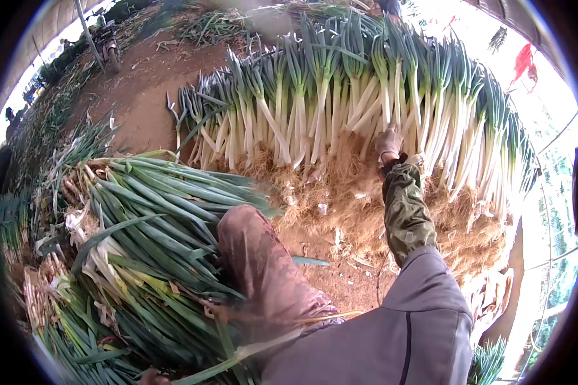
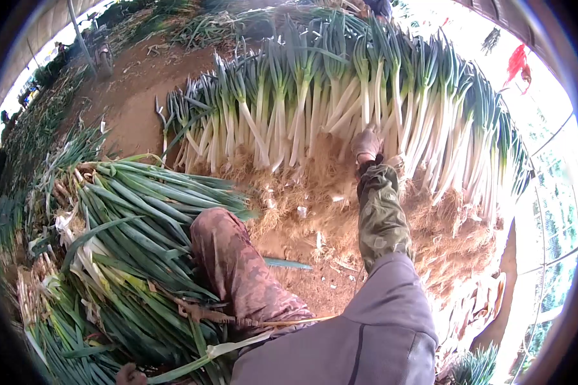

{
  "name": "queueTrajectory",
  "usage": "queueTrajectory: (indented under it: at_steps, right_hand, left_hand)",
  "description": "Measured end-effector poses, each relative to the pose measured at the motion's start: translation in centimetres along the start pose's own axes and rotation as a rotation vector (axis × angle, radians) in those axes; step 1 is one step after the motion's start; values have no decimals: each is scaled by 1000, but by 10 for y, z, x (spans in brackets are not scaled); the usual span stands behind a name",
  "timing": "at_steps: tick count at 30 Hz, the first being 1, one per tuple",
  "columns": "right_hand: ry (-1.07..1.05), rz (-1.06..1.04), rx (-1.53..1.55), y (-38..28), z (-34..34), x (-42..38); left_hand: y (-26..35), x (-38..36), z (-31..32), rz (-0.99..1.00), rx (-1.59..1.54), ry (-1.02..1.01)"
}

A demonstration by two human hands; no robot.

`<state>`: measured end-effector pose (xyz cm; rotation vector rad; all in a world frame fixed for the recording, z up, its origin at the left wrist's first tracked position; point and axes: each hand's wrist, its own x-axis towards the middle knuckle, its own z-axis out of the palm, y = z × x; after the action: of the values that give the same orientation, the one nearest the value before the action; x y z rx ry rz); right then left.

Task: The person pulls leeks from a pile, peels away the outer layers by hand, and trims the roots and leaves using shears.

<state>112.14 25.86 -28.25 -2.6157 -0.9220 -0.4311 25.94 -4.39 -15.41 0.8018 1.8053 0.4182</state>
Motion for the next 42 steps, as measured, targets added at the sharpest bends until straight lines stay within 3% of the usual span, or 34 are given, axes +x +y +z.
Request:
queueTrajectory:
  at_steps: [2, 3, 4, 6, 7, 8, 9, 11, 12, 15, 17, 18, 19, 20, 22, 23, 25, 26, 29, 32, 34, 36, 38, 39, 40, 41, 42]
  right_hand:
    - [55, -16, -26, 4, 11, -7]
    - [37, -75, -30, 15, 21, 1]
    - [7, -115, -35, 14, 24, 3]
    - [42, -172, -74, 15, 21, -1]
    - [80, -200, -82, 10, 25, -6]
    - [153, -227, -79, 4, 30, -11]
    - [262, -253, -67, 3, 34, -9]
    - [403, -339, 38, -30, 33, -23]
    - [271, -399, 78, -64, 12, -43]
    - [-313, -522, 790, -155, -16, -99]
    - [-661, -684, 1021, -231, -81, -192]
    - [-758, -728, 947, -268, -142, -255]
    - [-709, -1051, 950, -287, -140, -289]
    - [-983, -894, 913, -310, -174, -340]
    - [-1167, -1324, 794, -348, -206, -406]
    - [-1238, -1342, 754, -366, -205, -438]
    - [-936, -1464, 777, -399, -158, -495]
    - [-838, -1534, 527, -414, -159, -508]
    - [-838, -1525, 267, -439, -152, -534]
    - [-710, -1439, 297, -435, -131, -554]
    - [-735, -1366, 296, -430, -126, -558]
    - [-761, -1319, 307, -429, -121, -561]
    - [-898, -1262, 321, -434, -129, -560]
    - [-963, -1235, 331, -437, -132, -561]
    - [-974, -1212, 382, -436, -132, -562]
    - [-981, -1192, 433, -435, -132, -562]
    - [-986, -1173, 483, -436, -131, -561]
  left_hand:
    - [-12, 20, -13, 33, -72, 19]
    - [-26, 73, -22, 220, 50, 85]
    - [-6, 71, -13, 322, 173, 83]
    - [-4, 89, 11, 409, -346, 98]
    - [-26, 124, 3, 584, 91, 186]
    - [-14, 124, 5, 579, 477, 307]
    - [-20, 141, 15, 609, 547, 431]
    - [-11, 161, 33, 473, 568, 421]
    - [-2, 166, 41, 400, 610, 461]
    - [9, 187, 56, 325, 548, 586]
    - [9, 204, 53, 322, 515, 654]
    - [7, 212, 50, 321, 533, 678]
    - [7, 218, 47, 320, 551, 702]
    - [7, 221, 42, 334, 551, 732]
    - [7, 226, 25, 286, 572, 618]
    - [8, 227, 17, 263, 584, 557]
    - [14, 211, -10, 284, 563, 422]
    - [10, 205, -30, 320, 551, 345]
    - [38, 148, -96, 248, 263, 264]
    - [25, 166, -188, 448, -245, 683]
    - [39, 147, -230, 232, -93, 1198]
    - [37, 159, -215, 326, 70, 1420]
    - [29, 185, -170, 571, 218, 1391]
    - [24, 193, -134, 761, 269, 1254]
    - [25, 181, -99, 650, 337, 827]
    - [17, 182, -68, 652, 371, 585]
    - [14, 188, -41, 431, 467, 423]
